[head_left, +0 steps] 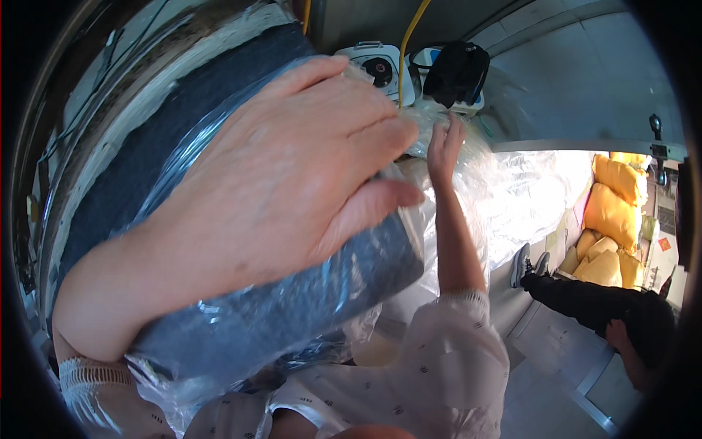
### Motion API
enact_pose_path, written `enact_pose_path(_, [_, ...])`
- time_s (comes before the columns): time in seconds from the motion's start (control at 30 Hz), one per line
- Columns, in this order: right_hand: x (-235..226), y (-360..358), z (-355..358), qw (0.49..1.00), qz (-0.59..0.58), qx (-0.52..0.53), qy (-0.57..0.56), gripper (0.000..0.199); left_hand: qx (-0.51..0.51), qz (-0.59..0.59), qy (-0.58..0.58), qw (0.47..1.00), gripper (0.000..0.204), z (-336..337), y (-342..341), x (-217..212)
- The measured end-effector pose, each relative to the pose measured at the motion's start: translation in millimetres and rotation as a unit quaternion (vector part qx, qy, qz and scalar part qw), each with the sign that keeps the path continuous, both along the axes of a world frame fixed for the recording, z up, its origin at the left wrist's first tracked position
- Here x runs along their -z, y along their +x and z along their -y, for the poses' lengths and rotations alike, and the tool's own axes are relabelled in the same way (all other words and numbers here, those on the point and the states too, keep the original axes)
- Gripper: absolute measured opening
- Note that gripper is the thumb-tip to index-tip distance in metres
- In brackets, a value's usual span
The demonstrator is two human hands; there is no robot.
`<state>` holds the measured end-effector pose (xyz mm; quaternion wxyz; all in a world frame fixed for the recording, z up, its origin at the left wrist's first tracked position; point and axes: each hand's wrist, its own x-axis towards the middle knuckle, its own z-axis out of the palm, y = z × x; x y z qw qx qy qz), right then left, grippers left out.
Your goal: The person is seen wrapping foam products with plastic for manufacturing purposes.
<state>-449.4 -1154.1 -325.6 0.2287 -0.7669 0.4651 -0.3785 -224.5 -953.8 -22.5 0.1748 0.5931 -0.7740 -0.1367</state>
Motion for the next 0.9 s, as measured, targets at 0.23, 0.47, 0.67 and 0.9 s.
enact_pose_path(0.23, [-51, -110, -206, 0.915, 0.146, 0.086, 0.367, 0.035, 0.032, -0.060, -0.151, 0.986, 0.032, 2, -1, 22])
enact_pose_path(0.47, [-188, -98, -226, 0.970, 0.098, -0.018, 0.222, 0.036, -0.034, -0.443, -0.103, 0.890, 0.037, -37, 29, -49])
enact_pose_path(0.67, [-279, -32, -259, 0.970, 0.133, -0.181, 0.088, 0.022, -0.267, -0.292, -0.081, 0.915, 0.021, -230, 33, -108])
enact_pose_path(0.9, [-319, 48, -294, 0.934, 0.080, -0.344, -0.054, 0.020, -0.532, -0.045, -0.124, 0.836, 0.035, -422, 37, -18])
